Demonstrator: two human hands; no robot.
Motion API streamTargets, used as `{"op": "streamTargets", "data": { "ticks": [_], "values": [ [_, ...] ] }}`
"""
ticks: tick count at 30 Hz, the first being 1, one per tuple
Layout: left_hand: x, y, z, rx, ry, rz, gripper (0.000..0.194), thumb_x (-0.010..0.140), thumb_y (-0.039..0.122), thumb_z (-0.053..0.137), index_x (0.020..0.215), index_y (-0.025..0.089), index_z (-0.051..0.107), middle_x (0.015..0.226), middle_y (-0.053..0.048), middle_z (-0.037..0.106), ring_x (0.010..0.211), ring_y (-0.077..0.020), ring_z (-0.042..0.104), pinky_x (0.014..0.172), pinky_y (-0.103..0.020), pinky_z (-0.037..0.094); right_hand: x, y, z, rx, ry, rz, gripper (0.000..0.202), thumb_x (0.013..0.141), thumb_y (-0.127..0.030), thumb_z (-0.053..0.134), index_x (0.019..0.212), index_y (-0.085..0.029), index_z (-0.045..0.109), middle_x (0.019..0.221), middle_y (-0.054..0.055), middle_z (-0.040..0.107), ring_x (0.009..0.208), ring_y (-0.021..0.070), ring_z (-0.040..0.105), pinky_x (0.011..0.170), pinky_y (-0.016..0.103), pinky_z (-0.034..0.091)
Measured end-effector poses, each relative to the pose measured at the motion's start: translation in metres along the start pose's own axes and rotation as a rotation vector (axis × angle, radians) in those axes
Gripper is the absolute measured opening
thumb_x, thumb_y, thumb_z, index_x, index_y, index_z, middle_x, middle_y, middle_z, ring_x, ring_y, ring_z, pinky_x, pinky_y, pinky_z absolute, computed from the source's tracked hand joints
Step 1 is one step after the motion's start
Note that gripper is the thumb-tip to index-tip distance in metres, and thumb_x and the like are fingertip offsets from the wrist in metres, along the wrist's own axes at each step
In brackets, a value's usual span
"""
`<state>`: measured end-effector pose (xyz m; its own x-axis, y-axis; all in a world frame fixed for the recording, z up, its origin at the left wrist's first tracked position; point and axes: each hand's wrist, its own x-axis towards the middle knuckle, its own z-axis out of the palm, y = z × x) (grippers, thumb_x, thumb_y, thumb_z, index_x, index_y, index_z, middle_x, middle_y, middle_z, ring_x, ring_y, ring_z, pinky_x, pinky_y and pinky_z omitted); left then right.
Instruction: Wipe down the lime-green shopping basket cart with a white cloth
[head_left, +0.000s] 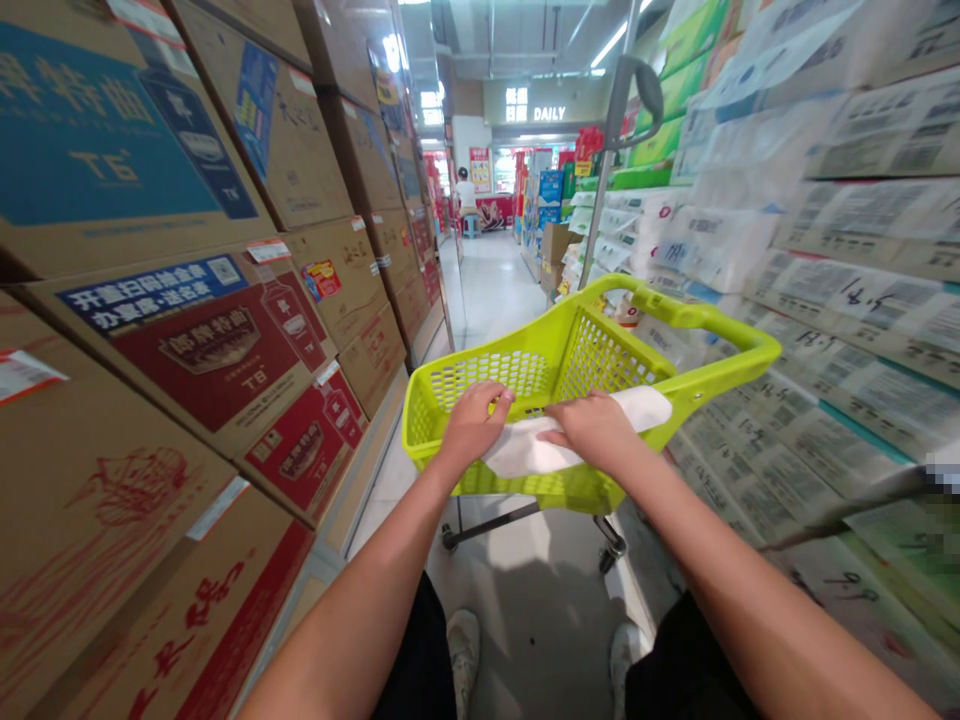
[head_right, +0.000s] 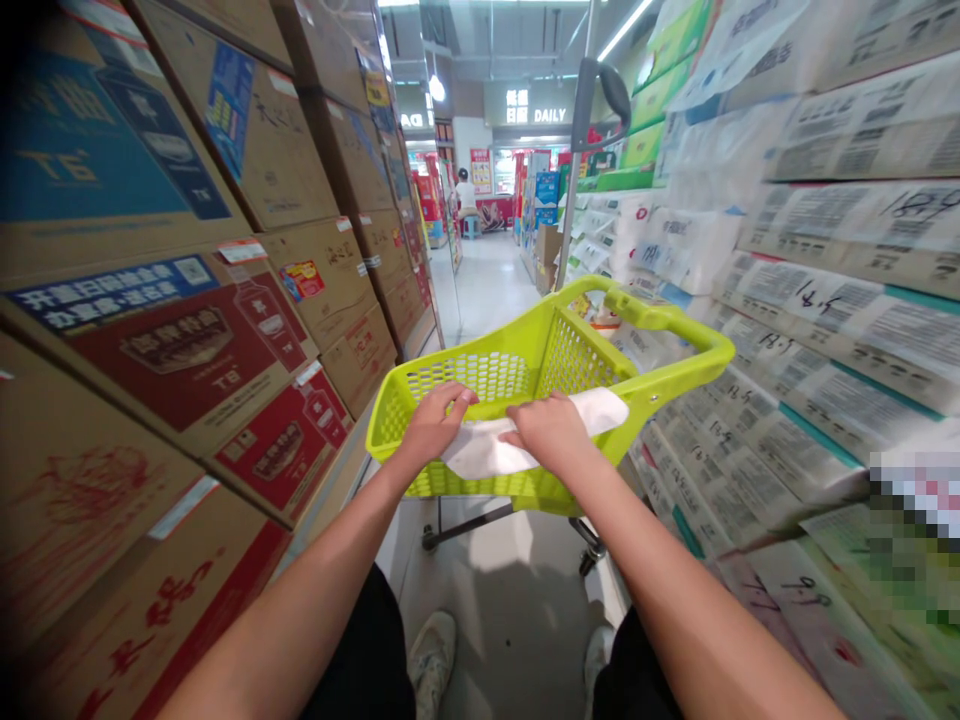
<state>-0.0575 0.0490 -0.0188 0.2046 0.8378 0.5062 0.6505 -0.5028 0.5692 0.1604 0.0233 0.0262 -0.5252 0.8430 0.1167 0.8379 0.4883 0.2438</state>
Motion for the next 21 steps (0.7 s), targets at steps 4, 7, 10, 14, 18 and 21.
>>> {"op": "streamTargets", "data": {
  "ticks": [4, 7, 10, 14, 18, 21],
  "values": [
    [0.001, -0.002, -0.002, -0.115, -0.048, -0.04, 0.043, 0.106, 0.045, 0.037, 0.087, 0.021, 0.067, 0.098, -0.006, 0.074, 0.098, -0.0214, 0.067, 0.093, -0.033, 0.049, 0.008, -0.03, 0.007, 0.055, 0.066, -0.011, 0.046, 0.1, -0.061, 0.056, 0.109, -0.02, 0.076, 0.096, 0.012, 0.08, 0.094, 0.0293, 0.074, 0.088, 0.04, 0.039],
    [0.0, -0.003, -0.006, 0.017, -0.189, -0.075, 0.041, 0.103, 0.044, 0.041, 0.082, 0.021, 0.067, 0.091, -0.005, 0.074, 0.088, -0.0213, 0.066, 0.083, -0.033, 0.048, 0.008, -0.037, 0.007, 0.045, 0.101, 0.051, 0.051, 0.1, -0.063, 0.056, 0.101, -0.017, 0.077, 0.098, 0.014, 0.079, 0.1, 0.0308, 0.071, 0.091, 0.041, 0.036],
    [-0.001, -0.005, -0.009, 0.164, -0.251, -0.095, 0.037, 0.101, 0.044, 0.047, 0.082, 0.022, 0.069, 0.089, -0.004, 0.074, 0.083, -0.0207, 0.064, 0.074, -0.032, 0.043, 0.003, -0.023, -0.001, 0.013, 0.046, 0.15, 0.056, 0.102, -0.062, 0.051, 0.096, -0.013, 0.078, 0.1, 0.018, 0.079, 0.103, 0.0305, 0.07, 0.092, 0.041, 0.035],
    [0.001, -0.011, -0.011, 0.126, -0.248, -0.119, 0.034, 0.099, 0.044, 0.049, 0.084, 0.022, 0.071, 0.084, -0.002, 0.073, 0.077, -0.0188, 0.062, 0.066, -0.031, 0.038, -0.007, 0.01, -0.013, -0.016, -0.07, 0.276, 0.053, 0.103, -0.059, 0.052, 0.101, -0.014, 0.079, 0.104, 0.016, 0.079, 0.103, 0.0287, 0.071, 0.091, 0.039, 0.036],
    [0.002, -0.008, -0.009, 0.114, -0.238, -0.116, 0.034, 0.1, 0.043, 0.048, 0.084, 0.022, 0.07, 0.086, -0.002, 0.074, 0.079, -0.0194, 0.064, 0.067, -0.031, 0.038, -0.012, 0.019, -0.018, -0.062, -0.066, 0.276, 0.047, 0.099, -0.056, 0.063, 0.101, -0.012, 0.079, 0.105, 0.017, 0.079, 0.108, 0.0311, 0.07, 0.094, 0.041, 0.037],
    [-0.001, 0.0, -0.006, 0.161, -0.232, -0.037, 0.032, 0.102, 0.044, 0.048, 0.092, 0.024, 0.071, 0.099, -0.004, 0.076, 0.092, -0.0218, 0.067, 0.075, -0.032, 0.043, -0.002, 0.001, -0.013, -0.063, -0.01, 0.113, 0.046, 0.094, -0.054, 0.071, 0.103, -0.01, 0.079, 0.109, 0.019, 0.077, 0.114, 0.0329, 0.067, 0.098, 0.042, 0.038]
  ]
}}
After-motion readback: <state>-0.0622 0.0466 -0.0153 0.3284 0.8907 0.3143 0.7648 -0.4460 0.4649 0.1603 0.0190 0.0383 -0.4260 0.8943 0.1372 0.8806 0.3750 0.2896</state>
